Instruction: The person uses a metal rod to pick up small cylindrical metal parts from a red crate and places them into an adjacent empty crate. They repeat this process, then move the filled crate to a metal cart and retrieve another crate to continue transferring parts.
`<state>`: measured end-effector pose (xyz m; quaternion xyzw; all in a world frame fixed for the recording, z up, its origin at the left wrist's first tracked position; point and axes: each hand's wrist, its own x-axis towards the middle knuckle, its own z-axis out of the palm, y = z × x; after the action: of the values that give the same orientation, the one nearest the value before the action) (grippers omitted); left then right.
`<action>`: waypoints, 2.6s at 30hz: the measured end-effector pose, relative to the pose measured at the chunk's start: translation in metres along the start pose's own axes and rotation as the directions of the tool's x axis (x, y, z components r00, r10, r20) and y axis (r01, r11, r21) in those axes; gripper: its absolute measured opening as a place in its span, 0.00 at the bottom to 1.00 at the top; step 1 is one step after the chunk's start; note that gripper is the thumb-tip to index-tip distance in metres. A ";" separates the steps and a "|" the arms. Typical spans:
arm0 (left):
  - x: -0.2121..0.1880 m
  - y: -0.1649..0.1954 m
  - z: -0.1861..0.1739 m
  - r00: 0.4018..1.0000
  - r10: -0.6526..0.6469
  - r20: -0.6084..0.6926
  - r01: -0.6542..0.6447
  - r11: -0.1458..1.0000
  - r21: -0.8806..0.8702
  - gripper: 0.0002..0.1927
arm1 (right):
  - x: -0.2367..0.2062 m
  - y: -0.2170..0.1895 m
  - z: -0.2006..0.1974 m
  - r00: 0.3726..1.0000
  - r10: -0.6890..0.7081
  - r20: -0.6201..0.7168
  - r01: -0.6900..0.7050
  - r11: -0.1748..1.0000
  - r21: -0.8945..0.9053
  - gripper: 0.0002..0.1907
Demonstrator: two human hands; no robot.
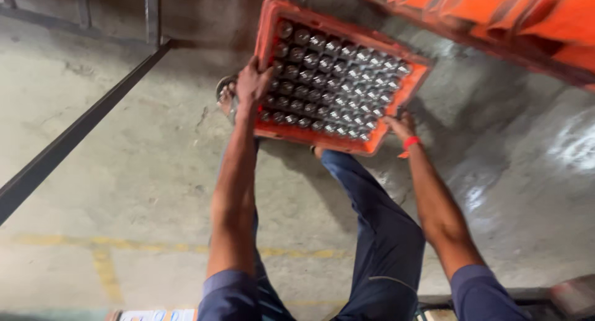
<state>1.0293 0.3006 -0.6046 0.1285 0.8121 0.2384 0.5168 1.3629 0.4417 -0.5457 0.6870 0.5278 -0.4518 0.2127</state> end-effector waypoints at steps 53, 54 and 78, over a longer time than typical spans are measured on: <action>-0.614 -0.112 -0.279 0.762 -0.562 -0.322 0.048 0.545 -0.837 0.12 | -0.563 -0.254 -0.014 0.914 -0.364 0.178 0.406 0.819 -0.405 0.33; -0.622 -0.132 -0.286 0.749 -0.607 -0.264 0.081 0.480 -0.874 0.11 | -0.577 -0.269 0.005 0.901 -0.379 0.212 0.431 0.843 -0.321 0.31; -0.406 -0.088 -0.729 0.836 -0.190 -0.515 -0.357 0.524 -0.773 0.13 | -0.685 -0.710 0.239 0.602 -0.797 0.042 0.713 0.561 0.421 0.28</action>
<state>0.5516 -0.1445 -0.0777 -0.1706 0.6946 0.6532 0.2483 0.5932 0.1430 0.0451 0.3616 0.6510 -0.6632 -0.0744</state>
